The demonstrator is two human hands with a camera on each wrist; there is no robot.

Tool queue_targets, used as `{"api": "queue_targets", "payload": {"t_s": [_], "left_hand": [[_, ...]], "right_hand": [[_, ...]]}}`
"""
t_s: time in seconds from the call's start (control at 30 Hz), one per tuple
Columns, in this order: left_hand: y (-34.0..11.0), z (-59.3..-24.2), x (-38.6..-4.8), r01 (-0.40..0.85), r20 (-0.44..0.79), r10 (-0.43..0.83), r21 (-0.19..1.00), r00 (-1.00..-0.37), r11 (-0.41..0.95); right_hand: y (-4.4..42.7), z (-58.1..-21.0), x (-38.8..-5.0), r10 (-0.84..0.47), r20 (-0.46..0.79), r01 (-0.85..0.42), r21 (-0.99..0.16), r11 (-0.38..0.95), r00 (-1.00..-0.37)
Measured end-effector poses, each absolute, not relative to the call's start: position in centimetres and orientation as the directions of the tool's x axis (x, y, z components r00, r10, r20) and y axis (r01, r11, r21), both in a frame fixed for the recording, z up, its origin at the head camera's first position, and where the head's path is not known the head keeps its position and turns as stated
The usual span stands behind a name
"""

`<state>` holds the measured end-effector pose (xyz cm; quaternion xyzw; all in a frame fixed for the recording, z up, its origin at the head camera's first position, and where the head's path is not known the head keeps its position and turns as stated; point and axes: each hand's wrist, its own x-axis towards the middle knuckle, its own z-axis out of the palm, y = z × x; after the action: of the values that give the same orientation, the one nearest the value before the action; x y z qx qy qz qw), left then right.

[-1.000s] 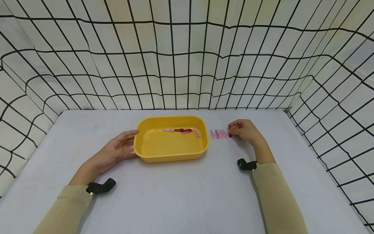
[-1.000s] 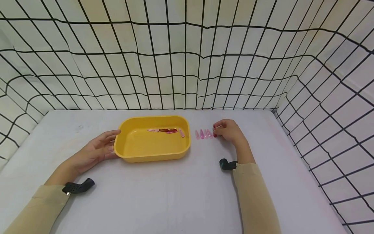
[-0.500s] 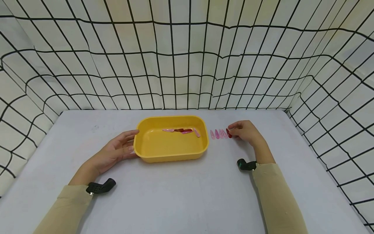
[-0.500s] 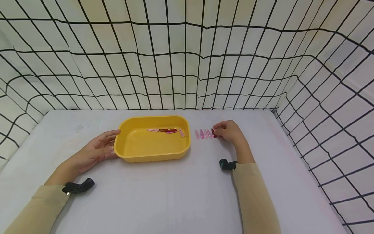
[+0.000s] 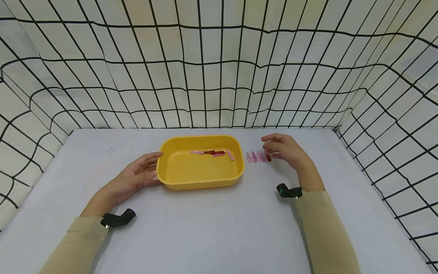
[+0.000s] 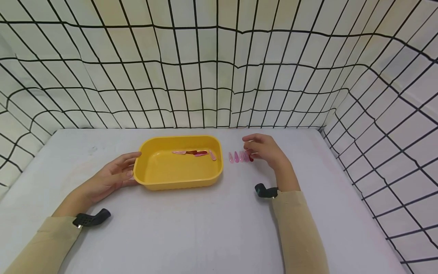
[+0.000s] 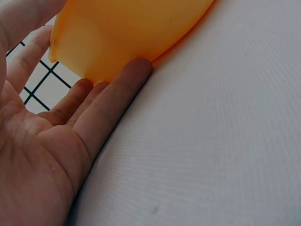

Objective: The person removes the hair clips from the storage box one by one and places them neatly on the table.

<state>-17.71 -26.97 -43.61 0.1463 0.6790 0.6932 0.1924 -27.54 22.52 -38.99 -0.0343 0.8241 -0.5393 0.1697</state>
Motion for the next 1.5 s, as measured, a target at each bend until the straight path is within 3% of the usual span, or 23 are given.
{"api": "queue_targets", "payload": {"t_s": [0.43, 1.5], "left_hand": [[-27.0, -43.4, -17.7, -0.071, -0.061, 0.472, 0.997, -0.880, -0.004], [-27.0, -43.7, -17.7, -0.057, -0.058, 0.455, 0.998, -0.889, 0.017]], "right_hand": [[19.6, -36.8, -26.1, -0.366, -0.152, 0.057, -0.965, 0.256, -0.918], [11.2, -35.5, -26.0, -0.507, -0.082, -0.003, -0.986, 0.164, -0.858]]}}
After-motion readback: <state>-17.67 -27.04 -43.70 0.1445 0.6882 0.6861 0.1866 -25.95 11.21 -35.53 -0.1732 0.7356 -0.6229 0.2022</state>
